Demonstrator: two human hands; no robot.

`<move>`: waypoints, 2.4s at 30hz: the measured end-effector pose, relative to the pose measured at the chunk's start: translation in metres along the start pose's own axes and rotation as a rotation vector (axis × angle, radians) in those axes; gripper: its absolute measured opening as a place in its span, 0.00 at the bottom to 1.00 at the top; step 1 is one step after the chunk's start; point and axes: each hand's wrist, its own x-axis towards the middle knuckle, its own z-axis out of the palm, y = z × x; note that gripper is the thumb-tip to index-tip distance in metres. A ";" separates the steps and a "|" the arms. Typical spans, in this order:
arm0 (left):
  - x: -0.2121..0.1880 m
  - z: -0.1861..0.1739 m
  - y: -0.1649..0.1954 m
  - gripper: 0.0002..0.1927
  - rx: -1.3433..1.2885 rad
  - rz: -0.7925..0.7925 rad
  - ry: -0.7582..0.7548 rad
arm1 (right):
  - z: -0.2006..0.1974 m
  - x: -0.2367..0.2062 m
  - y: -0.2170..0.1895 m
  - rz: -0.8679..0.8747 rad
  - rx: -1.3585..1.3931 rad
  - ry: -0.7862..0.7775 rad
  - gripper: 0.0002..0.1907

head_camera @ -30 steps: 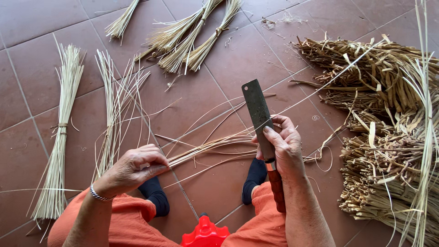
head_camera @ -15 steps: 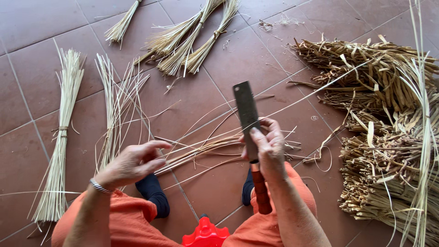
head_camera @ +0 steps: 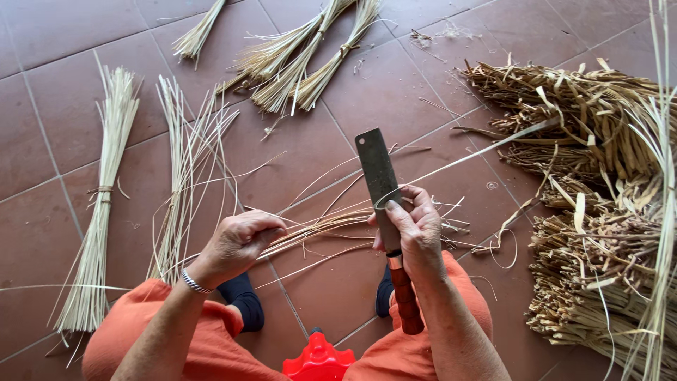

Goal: The person sits on a small red stool and uses a large knife to split long dried plant fibers into thinner strands. They hold the fibers with one hand and draw the knife along them to separate the strands, which fall onto the tiled floor.

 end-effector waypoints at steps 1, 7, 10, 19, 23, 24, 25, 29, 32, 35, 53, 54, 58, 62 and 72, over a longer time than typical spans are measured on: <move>-0.001 -0.001 -0.002 0.06 0.015 -0.001 0.017 | -0.004 0.000 -0.003 -0.008 0.016 0.016 0.14; -0.011 -0.008 -0.011 0.05 0.131 0.005 0.042 | -0.021 -0.005 -0.016 -0.078 0.031 0.087 0.14; -0.013 -0.012 -0.014 0.05 0.176 -0.024 0.037 | -0.029 -0.005 -0.019 -0.114 0.022 0.133 0.14; -0.018 -0.025 -0.023 0.06 0.209 -0.040 0.025 | -0.055 -0.008 -0.032 -0.177 0.042 0.206 0.14; -0.020 -0.027 -0.031 0.06 0.226 -0.074 0.019 | -0.064 -0.012 -0.034 -0.204 0.012 0.241 0.14; -0.021 -0.028 -0.034 0.06 0.229 -0.080 0.017 | -0.066 -0.014 -0.034 -0.213 -0.005 0.247 0.14; -0.022 -0.028 -0.036 0.06 0.258 -0.078 0.025 | -0.069 -0.014 -0.035 -0.230 -0.015 0.259 0.13; -0.029 -0.035 -0.045 0.07 0.229 -0.103 0.052 | -0.088 -0.016 -0.043 -0.271 0.011 0.314 0.12; -0.027 -0.036 -0.052 0.08 0.179 -0.111 0.044 | -0.098 -0.018 -0.044 -0.266 0.060 0.320 0.11; -0.028 -0.031 -0.051 0.09 0.142 -0.156 0.017 | -0.103 -0.019 -0.044 -0.277 0.127 0.282 0.11; -0.027 -0.012 -0.037 0.09 0.014 -0.094 0.035 | -0.114 -0.017 -0.036 -0.132 0.295 0.061 0.24; -0.027 -0.011 -0.037 0.10 0.050 -0.081 0.035 | -0.113 -0.017 -0.036 -0.120 0.326 0.016 0.26; -0.026 -0.014 -0.034 0.10 0.078 -0.024 -0.004 | -0.109 -0.015 -0.041 -0.065 0.414 -0.126 0.27; -0.016 -0.015 -0.024 0.13 0.162 -0.040 -0.040 | -0.097 -0.014 -0.042 -0.084 0.339 -0.018 0.24; 0.021 0.046 0.020 0.16 -0.157 -0.132 -0.231 | -0.008 -0.007 -0.014 0.123 0.323 -0.296 0.20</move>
